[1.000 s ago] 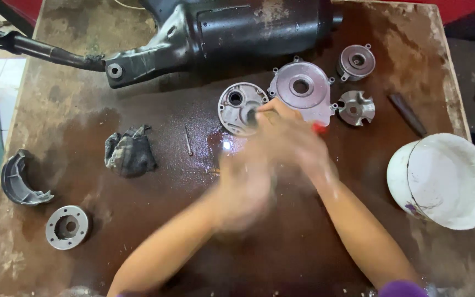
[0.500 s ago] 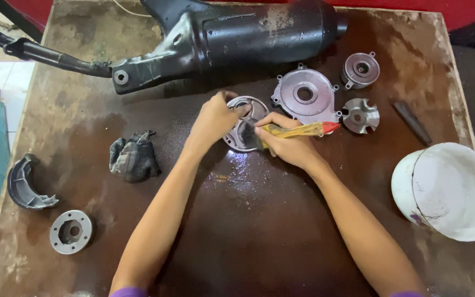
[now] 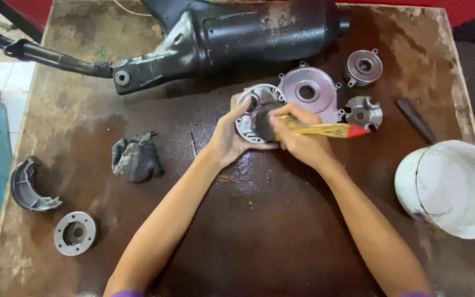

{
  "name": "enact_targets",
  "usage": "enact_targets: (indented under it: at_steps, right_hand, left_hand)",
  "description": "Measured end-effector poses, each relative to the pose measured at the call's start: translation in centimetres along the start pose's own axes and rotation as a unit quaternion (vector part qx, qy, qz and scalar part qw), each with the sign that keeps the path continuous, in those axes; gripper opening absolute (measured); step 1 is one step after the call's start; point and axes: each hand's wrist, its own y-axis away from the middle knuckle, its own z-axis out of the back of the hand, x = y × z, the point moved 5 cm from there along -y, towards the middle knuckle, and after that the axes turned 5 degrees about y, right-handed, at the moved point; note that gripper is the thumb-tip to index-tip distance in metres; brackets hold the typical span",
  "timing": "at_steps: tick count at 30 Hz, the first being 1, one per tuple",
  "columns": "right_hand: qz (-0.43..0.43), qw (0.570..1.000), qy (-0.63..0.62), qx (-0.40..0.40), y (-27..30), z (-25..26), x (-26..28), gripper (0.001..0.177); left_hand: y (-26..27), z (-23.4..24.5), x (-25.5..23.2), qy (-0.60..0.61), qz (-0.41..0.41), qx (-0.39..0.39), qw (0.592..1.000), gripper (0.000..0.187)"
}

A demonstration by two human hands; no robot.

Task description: The person scrubs various disassembled mechanical parts, including a circular metal housing and a curved plastic cover, using a yellow-handled brush. The person repeatedly dips the brush into a white bowl of liquid and scrubs the parts on a brown workbench.

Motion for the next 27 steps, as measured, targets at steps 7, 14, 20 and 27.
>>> enact_targets:
  at_steps: [7, 14, 20, 27]
  right_hand:
    - [0.122, 0.986, 0.11, -0.025, 2.6, 2.2, 1.9, 0.015]
    - [0.048, 0.973, 0.198, -0.112, 9.1, 13.0, 3.7, 0.013]
    - [-0.119, 0.927, 0.28, -0.217, 14.9, 24.5, -1.0, 0.014]
    - [-0.253, 0.913, 0.265, -0.178, 17.0, 25.8, -8.2, 0.022]
  left_hand:
    - [0.0, -0.2, 1.8, 0.042, -0.01, 0.014, 0.999, 0.056]
    - [0.9, -2.9, 2.6, -0.007, 0.023, 0.041, 0.999, 0.075]
    - [1.0, -3.6, 1.7, 0.021, -0.001, 0.066, 0.998, 0.093]
    - [1.0, -1.6, 1.0, 0.1, -0.042, 0.04, 0.993, 0.07]
